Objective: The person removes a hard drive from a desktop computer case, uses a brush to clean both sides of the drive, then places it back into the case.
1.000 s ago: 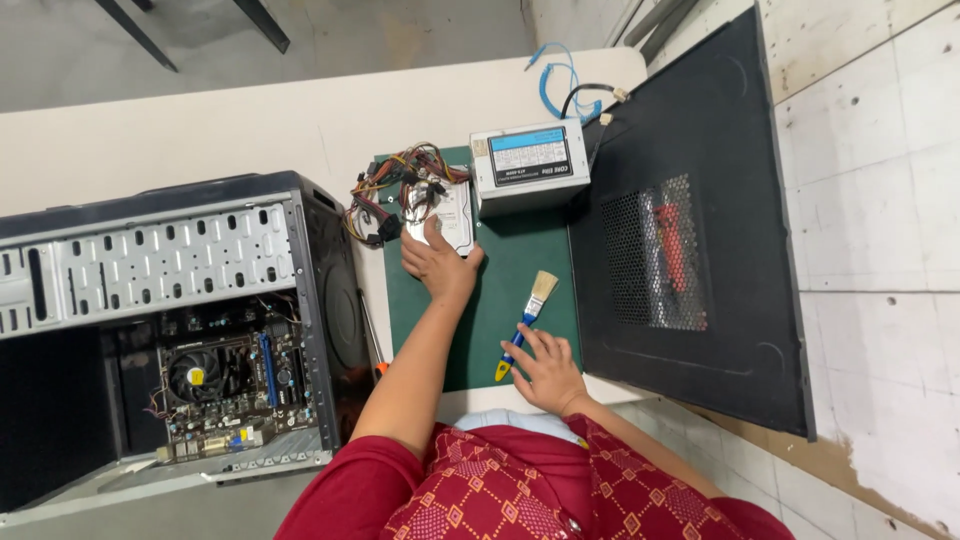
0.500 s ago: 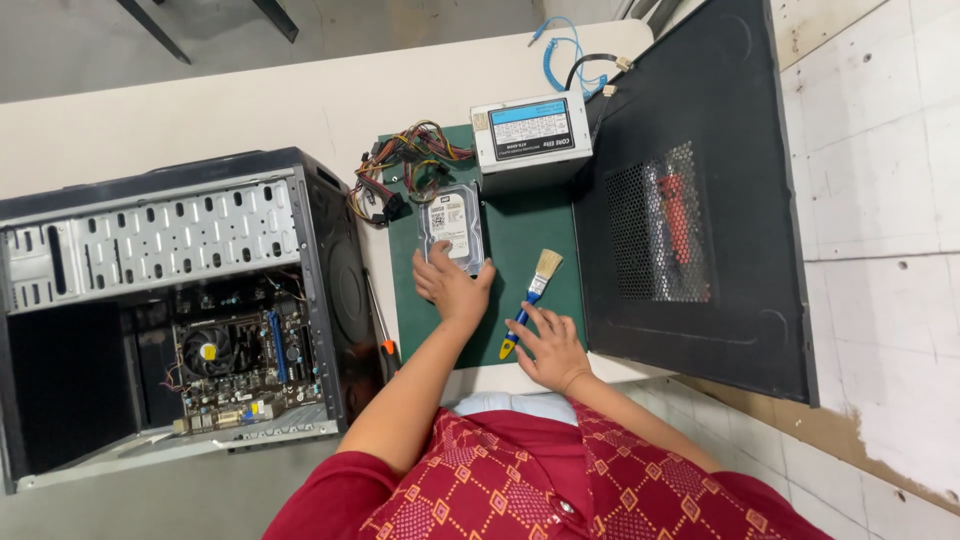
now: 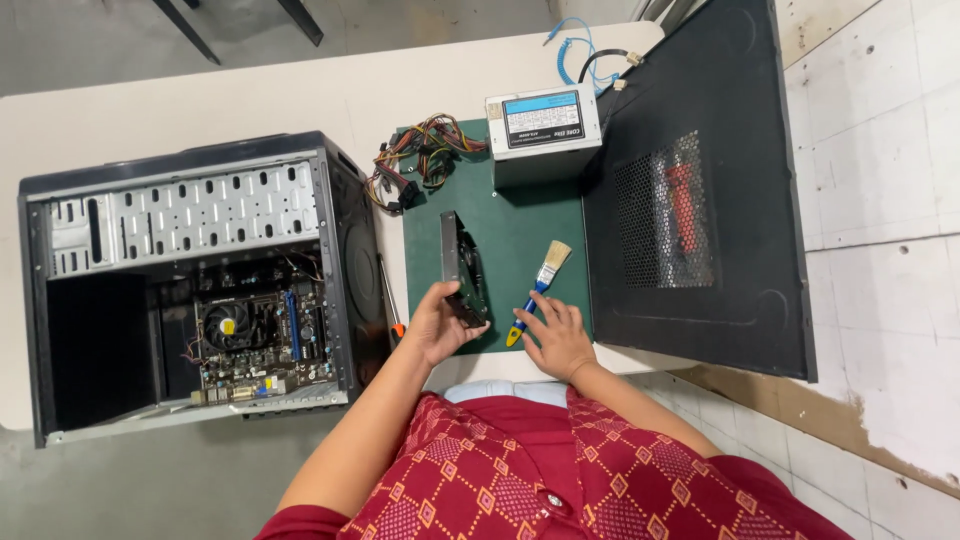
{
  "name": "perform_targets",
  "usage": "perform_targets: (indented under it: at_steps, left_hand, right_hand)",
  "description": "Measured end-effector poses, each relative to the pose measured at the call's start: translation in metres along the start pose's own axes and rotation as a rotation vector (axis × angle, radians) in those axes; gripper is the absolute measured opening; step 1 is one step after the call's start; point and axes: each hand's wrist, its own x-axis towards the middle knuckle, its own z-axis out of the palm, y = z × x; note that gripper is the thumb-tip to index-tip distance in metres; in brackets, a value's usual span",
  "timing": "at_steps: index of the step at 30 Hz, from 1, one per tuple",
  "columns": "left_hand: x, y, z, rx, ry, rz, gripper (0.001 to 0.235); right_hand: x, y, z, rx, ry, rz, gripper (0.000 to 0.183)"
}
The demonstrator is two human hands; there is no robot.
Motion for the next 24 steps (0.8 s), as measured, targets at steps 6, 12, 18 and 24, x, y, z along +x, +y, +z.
perform_targets:
  at_steps: [6, 12, 18, 24]
  left_hand:
    - [-0.049, -0.015, -0.012, -0.075, -0.597, 0.097, 0.076]
    - [-0.107, 0.006, 0.031, -0.143, -0.7, 0.085, 0.1]
    - [-0.136, 0.013, 0.049, -0.29, -0.382, 0.034, 0.058]
    - [0.01, -0.026, -0.062, -0.227, -0.297, 0.024, 0.064]
  right_hand:
    - [-0.018, 0.016, 0.035, 0.019, -0.039, 0.0, 0.025]
    - [-0.005, 0.029, 0.036, 0.323, 0.108, 0.081, 0.041]
    - [0.061, -0.005, -0.112, 0.917, 0.556, 0.424, 0.039]
    - [0.099, -0.079, -0.196, 1.229, 0.622, 0.159, 0.011]
